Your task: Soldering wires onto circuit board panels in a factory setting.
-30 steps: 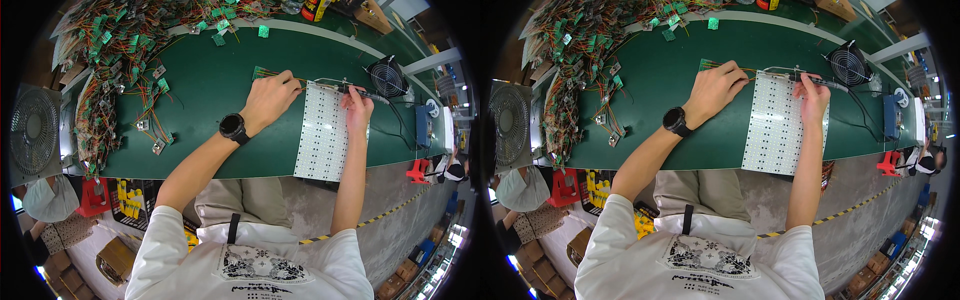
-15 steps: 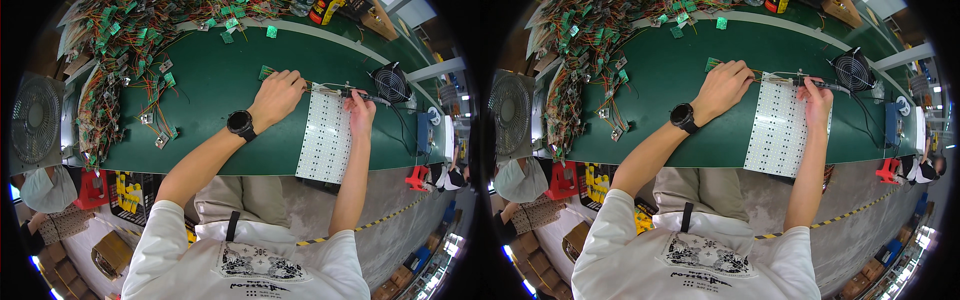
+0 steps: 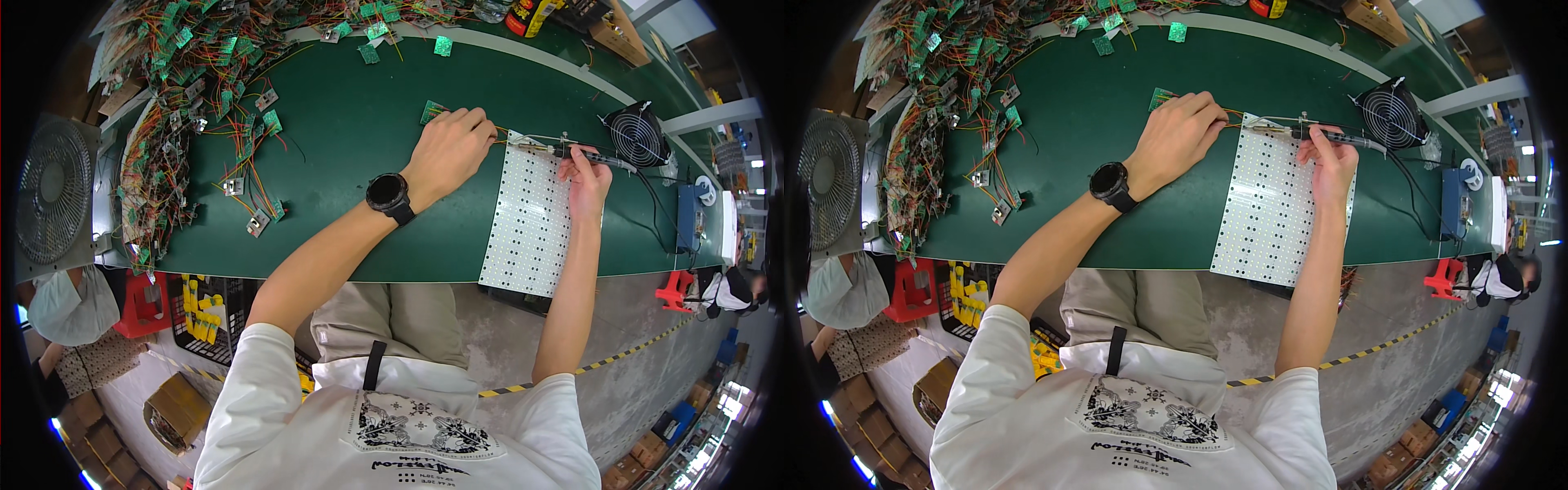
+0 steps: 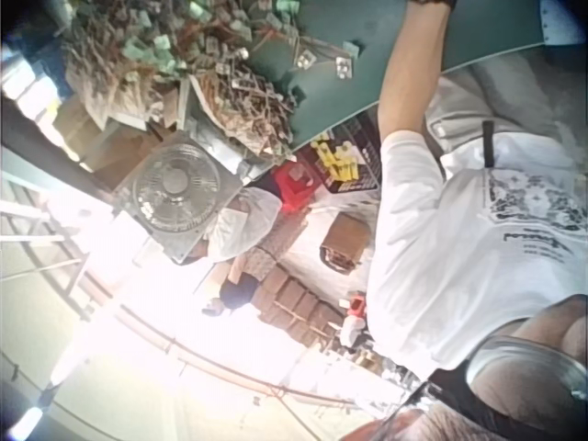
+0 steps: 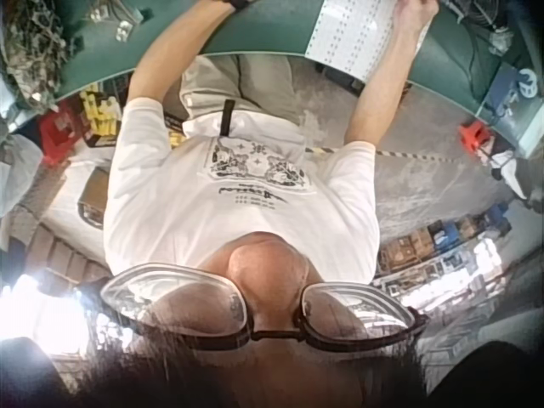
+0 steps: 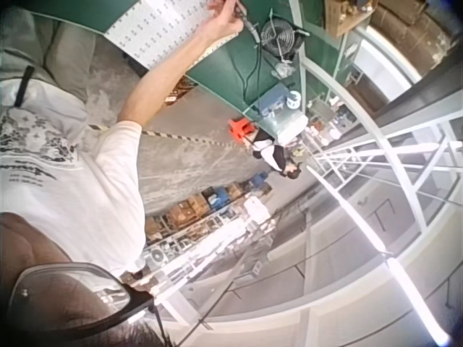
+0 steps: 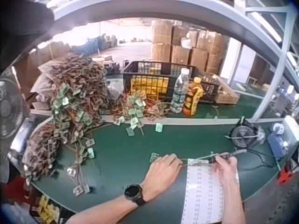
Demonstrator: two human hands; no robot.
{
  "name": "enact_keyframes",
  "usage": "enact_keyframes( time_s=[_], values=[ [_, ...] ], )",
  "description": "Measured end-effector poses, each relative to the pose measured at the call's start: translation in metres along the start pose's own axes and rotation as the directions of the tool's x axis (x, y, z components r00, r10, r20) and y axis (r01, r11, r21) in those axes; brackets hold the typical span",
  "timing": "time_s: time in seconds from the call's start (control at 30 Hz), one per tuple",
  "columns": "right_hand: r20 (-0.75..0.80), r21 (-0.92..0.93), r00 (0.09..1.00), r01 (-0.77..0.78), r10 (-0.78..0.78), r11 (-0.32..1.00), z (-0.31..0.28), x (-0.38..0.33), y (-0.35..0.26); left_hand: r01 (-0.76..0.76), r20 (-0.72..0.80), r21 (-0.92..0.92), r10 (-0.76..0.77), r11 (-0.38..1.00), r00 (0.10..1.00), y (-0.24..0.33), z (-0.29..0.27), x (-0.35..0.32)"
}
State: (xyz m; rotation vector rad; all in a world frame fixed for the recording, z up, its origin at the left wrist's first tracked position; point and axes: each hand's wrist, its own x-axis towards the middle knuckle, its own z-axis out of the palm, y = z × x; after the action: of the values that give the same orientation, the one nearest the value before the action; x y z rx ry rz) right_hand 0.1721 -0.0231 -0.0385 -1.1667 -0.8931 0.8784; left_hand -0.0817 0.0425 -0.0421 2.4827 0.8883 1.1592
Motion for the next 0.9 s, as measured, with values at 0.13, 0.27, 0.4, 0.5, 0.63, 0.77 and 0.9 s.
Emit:
enact_keyframes(
  time_s=[0.13,0.27,0.4,0.5,0.63,0.77,0.9],
  values=[
    [0.007,-0.003,1.0,0.004,-0.004,1.0,0.0004,0.0,0.0,-0.013,-0.001,0.003,0.013,1.0,1.0,-0.0012,0.0002,-0.0004],
    [0.002,-0.005,1.0,-0.002,0.002,1.0,0.0006,-0.0008,0.0,-0.016,0.0,0.005,0.016,1.0,1.0,-0.0016,0.0002,-0.0008],
    [-0.003,-0.007,1.0,0.002,-0.002,1.0,0.0014,-0.0015,-0.0007,-0.012,0.002,-0.004,0.012,1.0,1.0,-0.0016,0.0,-0.0006],
    [-0.003,-0.014,1.0,0.002,-0.002,1.0,0.0017,-0.0017,-0.0014,-0.004,0.009,-0.016,0.004,1.0,1.0,-0.0002,-0.0011,-0.0005],
    [0.001,-0.026,1.0,0.006,-0.006,1.0,0.0023,-0.0013,-0.001,-0.003,0.003,-0.01,0.003,1.0,1.0,-0.0011,-0.0008,-0.0007],
    [0.001,-0.032,1.0,0.006,-0.006,0.999,0.0015,-0.0005,0.0,-0.02,-0.006,-0.01,0.02,1.0,1.0,-0.0024,0.0004,-0.0009],
    [-0.012,-0.043,1.0,0.008,-0.009,0.999,0.0015,-0.0006,0.0,-0.01,0.001,-0.014,0.01,1.0,1.0,-0.0022,0.001,-0.0009]
  ],
)
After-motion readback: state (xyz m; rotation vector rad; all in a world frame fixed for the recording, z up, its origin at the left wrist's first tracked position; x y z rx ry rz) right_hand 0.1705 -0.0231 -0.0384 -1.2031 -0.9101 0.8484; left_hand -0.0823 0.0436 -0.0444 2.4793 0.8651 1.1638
